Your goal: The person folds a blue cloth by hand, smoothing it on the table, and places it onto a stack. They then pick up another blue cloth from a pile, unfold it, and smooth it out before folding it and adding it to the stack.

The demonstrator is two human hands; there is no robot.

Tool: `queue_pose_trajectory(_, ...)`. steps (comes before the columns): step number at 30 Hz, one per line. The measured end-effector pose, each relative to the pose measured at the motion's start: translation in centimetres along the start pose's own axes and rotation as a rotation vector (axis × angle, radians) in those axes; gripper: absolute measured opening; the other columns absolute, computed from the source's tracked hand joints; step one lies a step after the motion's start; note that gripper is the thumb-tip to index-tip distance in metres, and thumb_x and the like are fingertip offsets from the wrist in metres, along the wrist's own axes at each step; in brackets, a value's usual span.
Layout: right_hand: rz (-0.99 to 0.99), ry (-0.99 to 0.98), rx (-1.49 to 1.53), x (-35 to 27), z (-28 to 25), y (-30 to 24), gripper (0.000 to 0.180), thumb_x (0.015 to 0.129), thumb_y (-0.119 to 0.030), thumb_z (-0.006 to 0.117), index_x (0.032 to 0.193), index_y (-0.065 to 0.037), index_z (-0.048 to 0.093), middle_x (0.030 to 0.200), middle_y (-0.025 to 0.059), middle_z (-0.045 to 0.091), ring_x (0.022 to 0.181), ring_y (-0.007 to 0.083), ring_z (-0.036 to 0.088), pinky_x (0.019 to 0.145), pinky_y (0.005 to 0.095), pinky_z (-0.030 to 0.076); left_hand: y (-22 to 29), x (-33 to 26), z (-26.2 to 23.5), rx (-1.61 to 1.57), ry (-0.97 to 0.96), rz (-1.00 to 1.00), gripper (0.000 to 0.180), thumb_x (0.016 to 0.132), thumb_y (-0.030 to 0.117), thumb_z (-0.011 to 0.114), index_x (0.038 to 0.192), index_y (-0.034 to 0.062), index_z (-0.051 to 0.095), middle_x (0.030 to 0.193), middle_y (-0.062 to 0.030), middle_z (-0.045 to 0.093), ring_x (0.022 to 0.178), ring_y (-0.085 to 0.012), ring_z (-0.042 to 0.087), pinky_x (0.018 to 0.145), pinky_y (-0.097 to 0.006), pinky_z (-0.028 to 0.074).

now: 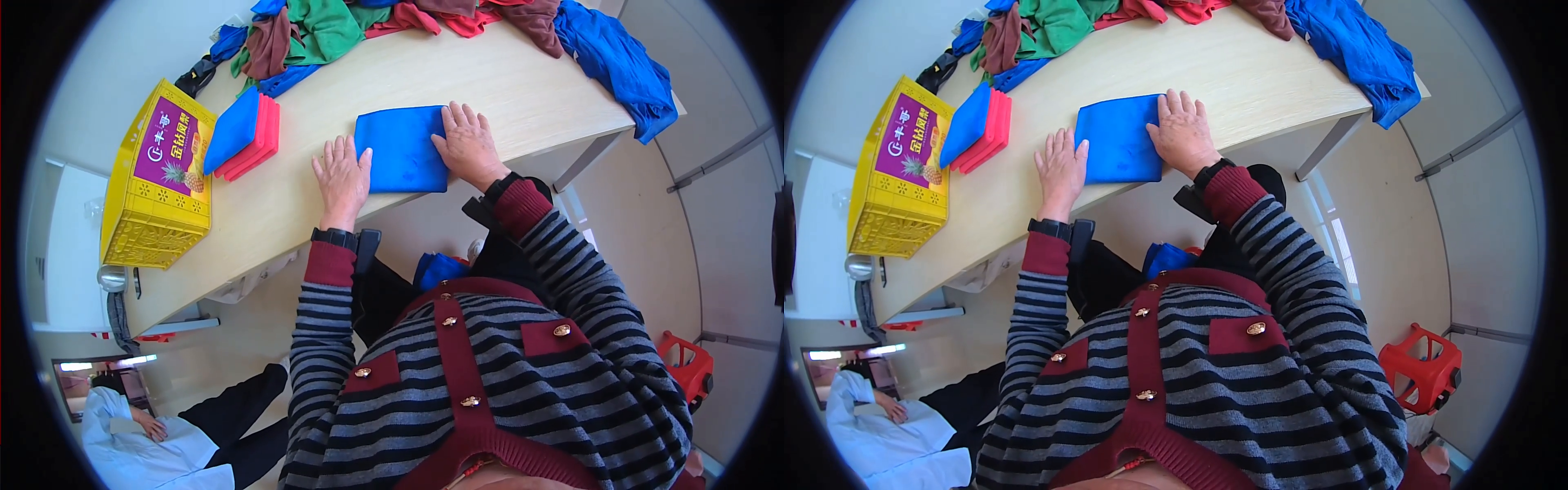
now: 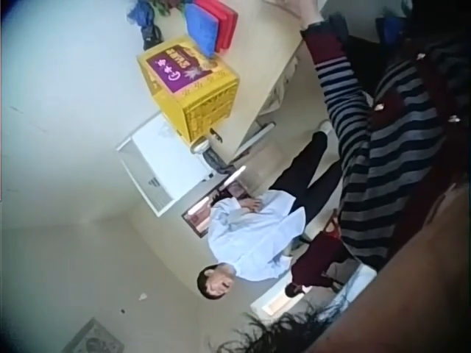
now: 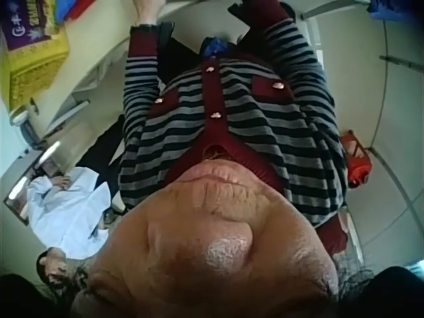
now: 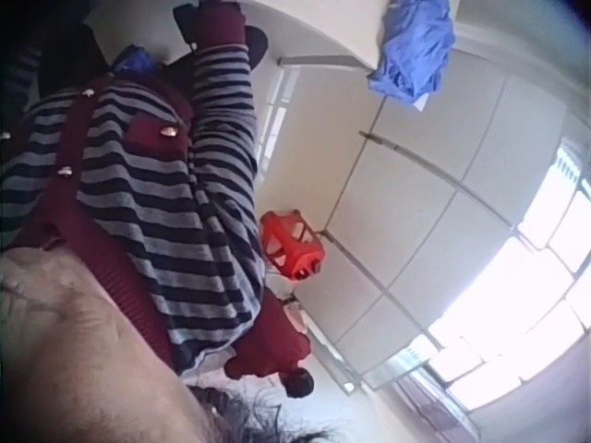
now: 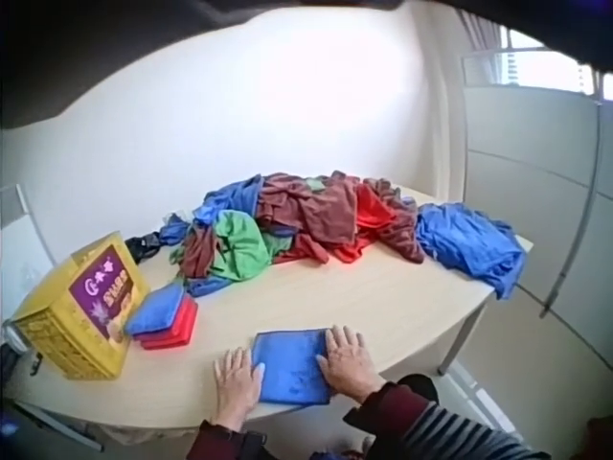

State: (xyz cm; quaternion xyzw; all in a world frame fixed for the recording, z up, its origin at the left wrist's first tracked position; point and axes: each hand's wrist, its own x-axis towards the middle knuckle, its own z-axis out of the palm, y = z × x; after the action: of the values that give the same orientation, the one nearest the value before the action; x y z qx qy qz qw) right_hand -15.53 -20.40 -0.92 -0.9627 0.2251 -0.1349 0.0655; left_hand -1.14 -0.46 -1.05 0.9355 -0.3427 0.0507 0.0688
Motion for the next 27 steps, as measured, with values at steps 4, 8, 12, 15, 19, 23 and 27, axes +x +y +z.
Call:
queue_pose_trajectory(4,-0.144,0.163,0.134,-0.1,0.0,-2.5,0.062,0.102,-0.042,0.045,0.149,-0.002,0.041,0.153,0.0211,0.042,0.144,0.0386,0.034,0.119,0.0529,0.025,3.0,0.1,-0.3,0.005,0.139,0.184,0.057,0.104,0.040,0.040,0.151,0.0081,0.040,0.159,-0.0139,0.036,0.149,-0.0308,0.028,0.120,-0.055,0.018)
queue_pose_trajectory(8,-0.174,0.101,0.194,0.2,1.9,-5.0,0.061,0.102,-0.042,0.044,0.148,-0.002,0.042,0.152,0.0203,0.044,0.144,0.0390,0.034,0.118,0.0542,0.025,3.6,1.8,1.0,-0.082,0.166,0.353,0.054,0.103,0.034,0.044,0.150,0.0072,0.041,0.158,-0.0147,0.036,0.149,-0.0317,0.029,0.120,-0.053,0.022)
queue_pose_trajectory(12,-0.185,0.129,0.152,0.3,2.9,-4.3,0.059,0.102,-0.042,0.044,0.147,-0.004,0.044,0.152,0.0190,0.043,0.145,0.0397,0.033,0.118,0.0543,0.025,3.4,2.0,2.4,-0.100,0.119,0.368,0.053,0.103,0.029,0.045,0.152,0.0100,0.039,0.159,-0.0126,0.036,0.148,-0.0314,0.031,0.119,-0.050,0.025)
queue_pose_trajectory(15,-0.160,0.139,0.130,1.3,3.3,-3.2,0.058,0.102,-0.042,0.044,0.147,-0.005,0.044,0.152,0.0182,0.043,0.145,0.0398,0.033,0.118,0.0541,0.026,3.3,2.3,2.7,-0.080,0.128,0.353,0.054,0.103,0.031,0.045,0.152,0.0102,0.039,0.159,-0.0126,0.036,0.148,-0.0314,0.031,0.120,-0.048,0.025)
queue_pose_trajectory(19,-0.119,0.111,0.115,2.5,3.2,-2.2,0.056,0.102,-0.040,0.044,0.147,-0.007,0.045,0.152,0.0177,0.044,0.144,0.0396,0.034,0.117,0.0532,0.027,3.3,2.1,2.7,-0.146,0.118,0.312,0.056,0.103,0.036,0.044,0.151,0.0089,0.041,0.159,-0.0134,0.035,0.149,-0.0321,0.029,0.120,-0.050,0.022)
queue_pose_trajectory(23,-0.106,0.065,0.145,3.1,2.6,-2.0,0.054,0.102,-0.039,0.045,0.147,-0.008,0.046,0.150,0.0174,0.046,0.142,0.0393,0.037,0.116,0.0522,0.030,3.0,0.8,2.4,-0.143,0.182,0.298,0.057,0.102,0.038,0.048,0.150,0.0080,0.043,0.158,-0.0132,0.038,0.147,-0.0319,0.032,0.120,-0.052,0.022)
queue_pose_trajectory(27,-0.091,0.085,0.133,3.2,2.6,-1.2,0.055,0.101,-0.039,0.047,0.146,-0.007,0.047,0.145,0.0174,0.050,0.137,0.0394,0.042,0.113,0.0513,0.034,4.6,-3.8,0.1,-0.138,0.249,0.475,0.053,0.100,0.032,0.053,0.147,0.0108,0.046,0.156,-0.0113,0.042,0.145,-0.0316,0.035,0.119,-0.056,0.022)
